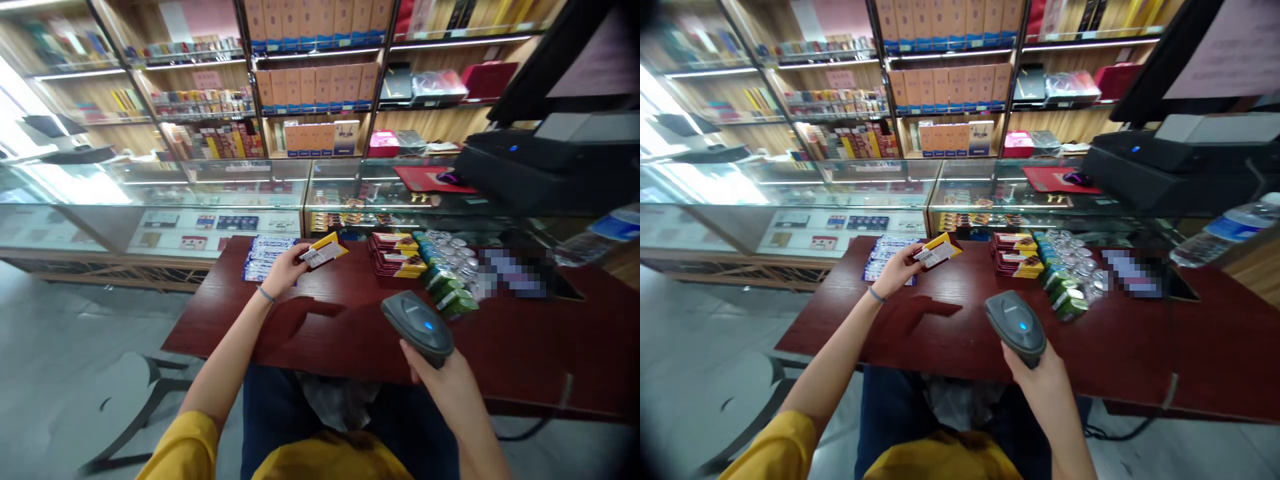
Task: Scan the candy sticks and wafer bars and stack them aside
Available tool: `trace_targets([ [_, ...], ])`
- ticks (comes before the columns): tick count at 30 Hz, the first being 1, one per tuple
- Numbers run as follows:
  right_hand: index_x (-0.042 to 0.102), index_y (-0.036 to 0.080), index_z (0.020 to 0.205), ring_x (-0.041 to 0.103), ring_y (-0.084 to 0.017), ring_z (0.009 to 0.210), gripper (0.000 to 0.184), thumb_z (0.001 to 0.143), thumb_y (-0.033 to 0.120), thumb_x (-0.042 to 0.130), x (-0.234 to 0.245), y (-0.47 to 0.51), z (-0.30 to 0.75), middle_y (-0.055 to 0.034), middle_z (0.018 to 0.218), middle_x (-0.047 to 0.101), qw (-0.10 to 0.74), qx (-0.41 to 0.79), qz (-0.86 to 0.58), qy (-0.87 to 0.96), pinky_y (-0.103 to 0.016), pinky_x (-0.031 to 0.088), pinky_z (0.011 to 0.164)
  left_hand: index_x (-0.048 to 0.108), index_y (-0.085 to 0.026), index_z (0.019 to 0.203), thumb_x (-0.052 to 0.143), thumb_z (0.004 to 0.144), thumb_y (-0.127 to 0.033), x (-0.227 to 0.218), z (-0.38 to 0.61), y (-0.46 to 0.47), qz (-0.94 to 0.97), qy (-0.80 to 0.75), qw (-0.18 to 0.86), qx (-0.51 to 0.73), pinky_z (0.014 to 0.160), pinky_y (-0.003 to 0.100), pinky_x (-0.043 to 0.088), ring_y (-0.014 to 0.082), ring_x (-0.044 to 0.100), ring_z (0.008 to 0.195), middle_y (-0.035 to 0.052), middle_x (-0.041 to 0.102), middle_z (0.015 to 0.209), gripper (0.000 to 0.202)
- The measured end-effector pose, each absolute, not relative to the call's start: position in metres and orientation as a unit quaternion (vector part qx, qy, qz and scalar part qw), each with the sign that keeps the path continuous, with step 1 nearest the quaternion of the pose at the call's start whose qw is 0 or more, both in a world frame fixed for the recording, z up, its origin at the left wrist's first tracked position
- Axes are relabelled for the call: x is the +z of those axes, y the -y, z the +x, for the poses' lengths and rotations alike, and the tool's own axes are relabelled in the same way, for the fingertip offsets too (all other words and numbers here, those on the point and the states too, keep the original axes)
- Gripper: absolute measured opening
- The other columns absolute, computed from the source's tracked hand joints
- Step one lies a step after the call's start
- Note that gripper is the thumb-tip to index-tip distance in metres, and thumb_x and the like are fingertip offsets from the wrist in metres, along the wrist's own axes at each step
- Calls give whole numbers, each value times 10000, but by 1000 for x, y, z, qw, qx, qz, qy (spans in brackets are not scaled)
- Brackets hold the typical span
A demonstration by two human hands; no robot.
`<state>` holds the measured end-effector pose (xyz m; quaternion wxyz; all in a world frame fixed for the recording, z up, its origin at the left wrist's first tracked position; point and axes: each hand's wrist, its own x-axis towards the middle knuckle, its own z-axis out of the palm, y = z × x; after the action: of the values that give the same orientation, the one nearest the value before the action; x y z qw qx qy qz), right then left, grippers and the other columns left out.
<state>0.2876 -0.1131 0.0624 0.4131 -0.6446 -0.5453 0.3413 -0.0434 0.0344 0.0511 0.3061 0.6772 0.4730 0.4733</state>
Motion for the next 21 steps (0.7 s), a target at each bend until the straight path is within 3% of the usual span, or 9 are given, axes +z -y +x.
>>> trace_targets([
  [3, 638, 231, 706, 602, -197, 503, 328, 770, 548, 690, 55, 109, 294, -3, 525, 625, 389, 330, -661, 551, -286, 485, 519, 689, -186, 1114, 660, 867, -346, 60, -83, -23, 669, -519, 253, 468, 809, 308, 532, 216, 670, 899, 46, 719, 1014, 296],
  [8, 579, 256, 557, 611, -213, 517, 436, 720, 648, 677, 42, 98, 305, -25, 508, 614, 324, 329, -679, 570, -300, 495, 531, 702, -183, 1031, 668, 857, -436, 68, -163, -6, 629, -617, 136, 454, 801, 304, 502, 218, 648, 887, 41, 715, 959, 309],
  [14, 569, 262, 515, 669, -243, 623, 499, 756, 694, 627, 32, 93, 310, -45, 579, 665, 283, 318, -698, 576, -322, 509, 613, 697, -214, 1066, 571, 927, -307, 67, -258, -11, 666, -674, -68, 312, 880, 353, 479, 253, 643, 946, 58, 721, 985, 209],
  [17, 577, 267, 484, 672, -260, 601, 526, 735, 726, 632, 27, 90, 312, -57, 593, 681, 269, 308, -707, 577, -351, 511, 601, 666, -204, 1055, 553, 918, -208, 60, -287, -22, 671, -694, -85, 249, 892, 353, 488, 261, 647, 997, 74, 719, 1033, 177],
  [21, 583, 286, 459, 639, -258, 501, 491, 736, 678, 681, 15, 89, 313, -53, 526, 652, 311, 274, -710, 570, -373, 517, 556, 640, -207, 1007, 518, 874, -89, 47, -298, -41, 677, -704, -85, 198, 974, 362, 478, 263, 623, 1109, 88, 704, 1106, 216],
])
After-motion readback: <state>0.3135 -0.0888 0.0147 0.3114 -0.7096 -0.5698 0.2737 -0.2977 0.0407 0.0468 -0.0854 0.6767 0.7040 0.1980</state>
